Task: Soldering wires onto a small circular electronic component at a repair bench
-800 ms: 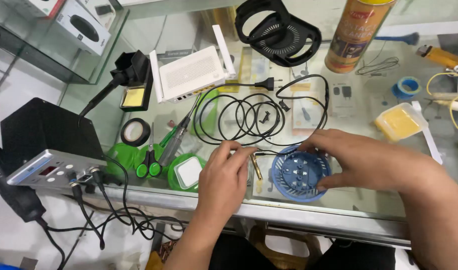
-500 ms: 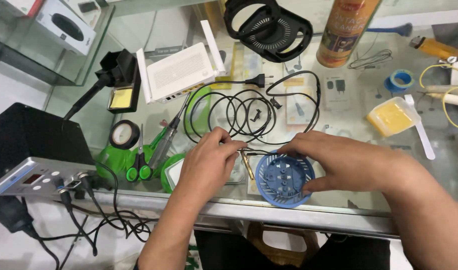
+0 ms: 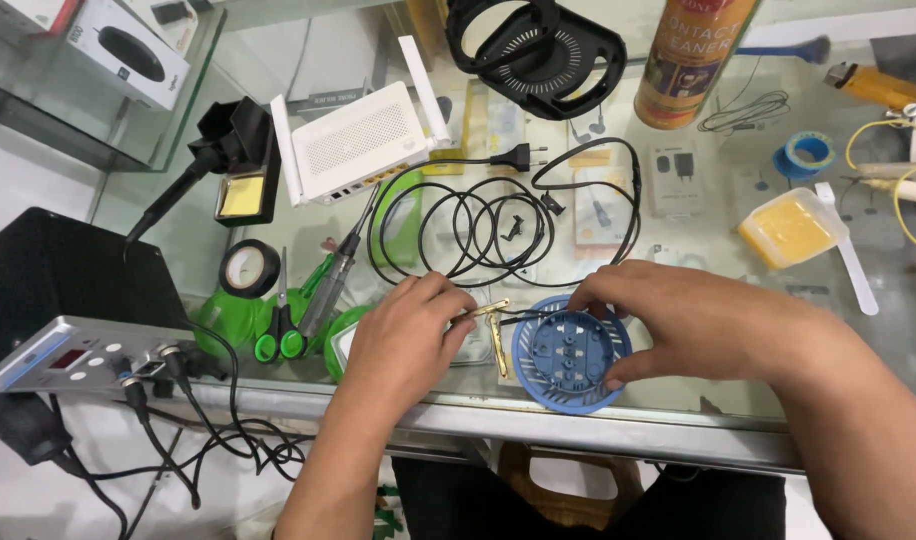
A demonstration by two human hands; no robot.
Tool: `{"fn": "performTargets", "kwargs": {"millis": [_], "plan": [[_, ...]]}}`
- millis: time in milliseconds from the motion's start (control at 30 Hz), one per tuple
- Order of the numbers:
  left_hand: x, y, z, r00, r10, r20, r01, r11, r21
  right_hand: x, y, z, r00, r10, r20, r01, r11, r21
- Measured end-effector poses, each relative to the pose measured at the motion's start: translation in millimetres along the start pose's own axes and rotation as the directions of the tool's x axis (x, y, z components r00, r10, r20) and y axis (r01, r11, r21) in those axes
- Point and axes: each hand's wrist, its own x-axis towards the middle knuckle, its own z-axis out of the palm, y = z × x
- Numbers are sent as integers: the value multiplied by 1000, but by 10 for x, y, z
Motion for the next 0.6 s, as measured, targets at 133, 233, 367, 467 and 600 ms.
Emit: {"fn": "performTargets", "kwargs": {"millis": [133,233,367,467,600], "plan": [[-4,48,14,998,23,-57,-22,1000,16,-7,-21,-1,1000,16,-11,-16,1000,16],[-4,99,-19,989,-5,-145,8,1000,23,-4,-87,-32,999,49,15,-49,999,14],[-46,213,-27,939,1,-343,-48,991,-128,24,-169,-22,995,99,29,-97,992,-75],[-96,292,37,885,-40,-465,-69,974,-214,30,-274,-46,989,144,37,-140,986,-95],[-160,425,111,843,-162,-514,-30,938,-344,60,-230,14,996,90,-22,-92,994,-60]]}}
